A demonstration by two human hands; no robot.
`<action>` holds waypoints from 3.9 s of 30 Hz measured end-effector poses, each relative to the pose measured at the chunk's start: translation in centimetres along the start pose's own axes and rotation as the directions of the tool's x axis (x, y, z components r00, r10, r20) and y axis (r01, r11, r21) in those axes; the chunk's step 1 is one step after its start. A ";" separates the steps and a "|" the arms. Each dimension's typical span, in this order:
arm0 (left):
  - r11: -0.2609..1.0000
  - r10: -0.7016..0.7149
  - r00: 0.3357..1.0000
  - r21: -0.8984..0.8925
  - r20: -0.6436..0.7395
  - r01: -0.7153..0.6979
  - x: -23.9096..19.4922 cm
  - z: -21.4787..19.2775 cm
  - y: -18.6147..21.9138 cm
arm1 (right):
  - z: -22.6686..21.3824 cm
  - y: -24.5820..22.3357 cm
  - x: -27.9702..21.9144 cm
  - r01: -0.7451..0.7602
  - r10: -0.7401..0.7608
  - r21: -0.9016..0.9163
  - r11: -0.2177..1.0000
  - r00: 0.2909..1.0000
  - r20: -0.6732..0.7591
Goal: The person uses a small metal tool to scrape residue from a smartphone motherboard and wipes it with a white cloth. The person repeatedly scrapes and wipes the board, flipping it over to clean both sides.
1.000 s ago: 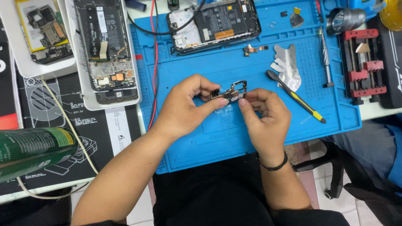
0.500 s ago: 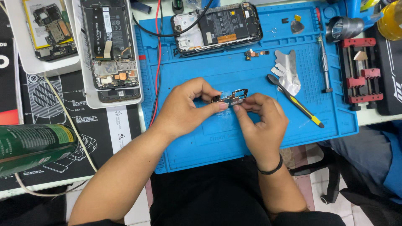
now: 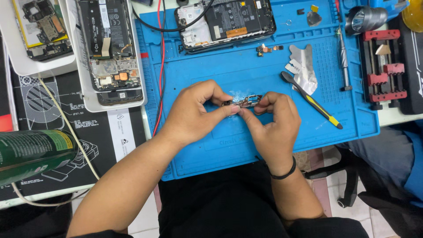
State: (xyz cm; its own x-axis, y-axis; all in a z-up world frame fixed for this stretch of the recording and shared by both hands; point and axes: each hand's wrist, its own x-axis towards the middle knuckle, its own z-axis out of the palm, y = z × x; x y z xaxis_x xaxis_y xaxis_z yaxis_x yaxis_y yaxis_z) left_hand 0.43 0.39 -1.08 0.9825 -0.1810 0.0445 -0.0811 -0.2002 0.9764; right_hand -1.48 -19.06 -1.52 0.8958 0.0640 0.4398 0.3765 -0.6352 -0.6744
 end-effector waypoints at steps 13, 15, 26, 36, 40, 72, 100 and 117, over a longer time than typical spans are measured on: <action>0.989 -0.083 0.996 -0.126 -0.016 0.080 0.1 0.5 -0.1 | 0.3 -0.1 -0.3 -0.044 0.046 0.092 0.995 0.999 -0.019; 0.987 -0.107 0.994 -0.126 -0.020 0.104 0.2 0.5 0.0 | 0.3 -0.2 -0.3 -0.022 0.025 0.106 0.994 0.999 -0.024; 0.958 -0.205 0.979 -0.207 0.003 0.201 0.8 -0.7 0.4 | -1.0 -0.2 -1.1 0.022 -0.022 0.015 1.000 1.000 0.016; 0.967 -0.220 0.975 -0.127 0.022 0.221 0.8 -1.0 0.6 | -4.2 1.6 -0.5 0.055 -0.041 -0.133 0.990 0.994 0.102; 0.970 -0.178 0.983 -0.163 0.036 0.182 0.4 -1.0 0.6 | -4.5 1.1 -0.3 0.093 -0.080 -0.257 0.962 0.995 0.063; 0.958 -0.053 0.992 -0.273 0.119 0.084 0.2 -1.0 0.4 | -2.3 -0.5 -3.7 -0.107 0.097 0.420 0.901 0.994 0.044; 0.967 -0.152 0.981 -0.186 0.121 0.173 0.2 -0.9 1.2 | -1.6 -0.7 -3.7 -0.265 0.274 0.530 0.806 0.960 0.062; 0.986 -0.124 0.989 -0.100 0.076 0.131 0.2 -1.0 1.1 | -1.8 -1.1 -3.3 -0.406 0.386 0.528 0.746 0.909 0.155</action>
State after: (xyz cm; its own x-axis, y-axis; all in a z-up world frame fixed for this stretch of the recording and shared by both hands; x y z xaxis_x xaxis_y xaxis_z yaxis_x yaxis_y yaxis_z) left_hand 0.69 1.08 0.19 0.9694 -0.2272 -0.0927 0.0654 -0.1248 0.9900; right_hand -5.25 -19.96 -1.14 0.9966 -0.0678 0.0478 0.0414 -0.0932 -0.9948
